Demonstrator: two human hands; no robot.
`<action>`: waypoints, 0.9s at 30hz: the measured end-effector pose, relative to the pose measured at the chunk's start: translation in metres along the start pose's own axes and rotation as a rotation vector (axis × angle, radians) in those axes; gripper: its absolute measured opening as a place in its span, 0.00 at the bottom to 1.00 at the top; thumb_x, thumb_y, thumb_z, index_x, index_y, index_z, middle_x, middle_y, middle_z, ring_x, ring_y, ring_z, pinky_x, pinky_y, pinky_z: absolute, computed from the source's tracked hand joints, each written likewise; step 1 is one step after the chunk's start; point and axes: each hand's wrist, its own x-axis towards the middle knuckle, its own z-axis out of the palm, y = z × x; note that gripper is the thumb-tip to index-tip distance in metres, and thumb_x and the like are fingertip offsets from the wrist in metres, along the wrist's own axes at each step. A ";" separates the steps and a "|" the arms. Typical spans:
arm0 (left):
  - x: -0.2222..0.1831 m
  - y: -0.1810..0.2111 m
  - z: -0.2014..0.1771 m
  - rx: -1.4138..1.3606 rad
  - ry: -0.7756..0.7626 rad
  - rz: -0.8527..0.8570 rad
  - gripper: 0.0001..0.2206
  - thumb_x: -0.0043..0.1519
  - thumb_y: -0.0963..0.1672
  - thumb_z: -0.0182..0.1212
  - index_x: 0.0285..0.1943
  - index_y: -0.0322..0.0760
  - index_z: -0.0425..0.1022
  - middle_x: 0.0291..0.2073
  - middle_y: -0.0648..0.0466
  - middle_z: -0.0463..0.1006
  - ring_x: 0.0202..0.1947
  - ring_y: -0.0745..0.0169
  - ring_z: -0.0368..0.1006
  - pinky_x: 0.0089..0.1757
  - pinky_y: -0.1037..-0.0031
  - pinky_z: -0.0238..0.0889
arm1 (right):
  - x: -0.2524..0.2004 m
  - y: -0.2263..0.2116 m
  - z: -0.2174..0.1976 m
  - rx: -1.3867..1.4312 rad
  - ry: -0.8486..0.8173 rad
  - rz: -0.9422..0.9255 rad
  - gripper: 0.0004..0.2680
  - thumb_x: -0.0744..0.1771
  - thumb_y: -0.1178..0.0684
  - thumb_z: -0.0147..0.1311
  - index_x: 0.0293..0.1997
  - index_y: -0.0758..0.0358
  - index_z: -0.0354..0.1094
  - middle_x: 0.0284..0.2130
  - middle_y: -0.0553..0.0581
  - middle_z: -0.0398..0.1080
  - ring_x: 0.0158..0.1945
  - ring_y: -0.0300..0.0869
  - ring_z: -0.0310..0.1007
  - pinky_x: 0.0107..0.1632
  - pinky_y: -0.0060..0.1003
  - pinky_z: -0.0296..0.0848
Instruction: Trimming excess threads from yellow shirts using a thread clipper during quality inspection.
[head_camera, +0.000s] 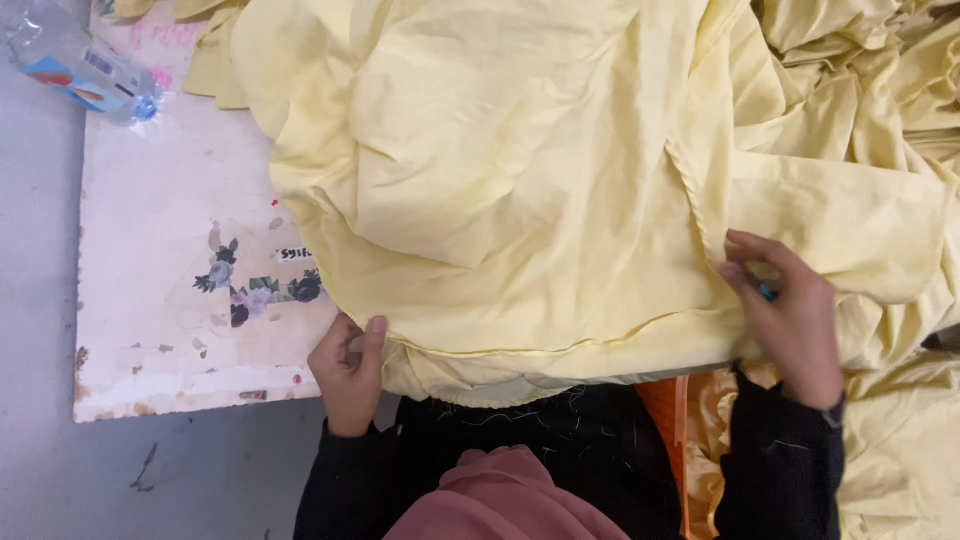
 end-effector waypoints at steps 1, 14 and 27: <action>-0.002 -0.004 0.002 0.158 0.080 0.107 0.08 0.57 0.44 0.51 0.34 0.32 0.65 0.27 0.55 0.66 0.28 0.70 0.59 0.30 0.81 0.52 | 0.003 0.000 0.003 -0.036 0.004 -0.002 0.11 0.62 0.59 0.50 0.47 0.64 0.62 0.40 0.58 0.67 0.45 0.39 0.65 0.49 0.30 0.63; 0.001 -0.014 0.015 0.540 0.317 0.569 0.15 0.58 0.40 0.49 0.19 0.32 0.52 0.14 0.53 0.52 0.17 0.61 0.50 0.23 0.74 0.43 | 0.005 0.053 0.005 0.284 0.250 -0.061 0.17 0.66 0.60 0.47 0.17 0.56 0.41 0.17 0.43 0.38 0.24 0.30 0.37 0.27 0.26 0.41; 0.001 -0.003 0.018 0.603 0.375 0.596 0.14 0.59 0.43 0.45 0.21 0.30 0.58 0.14 0.50 0.56 0.15 0.58 0.53 0.21 0.71 0.45 | 0.006 0.099 0.012 0.403 0.306 -0.087 0.09 0.66 0.56 0.51 0.26 0.57 0.55 0.22 0.43 0.54 0.31 0.28 0.53 0.36 0.22 0.55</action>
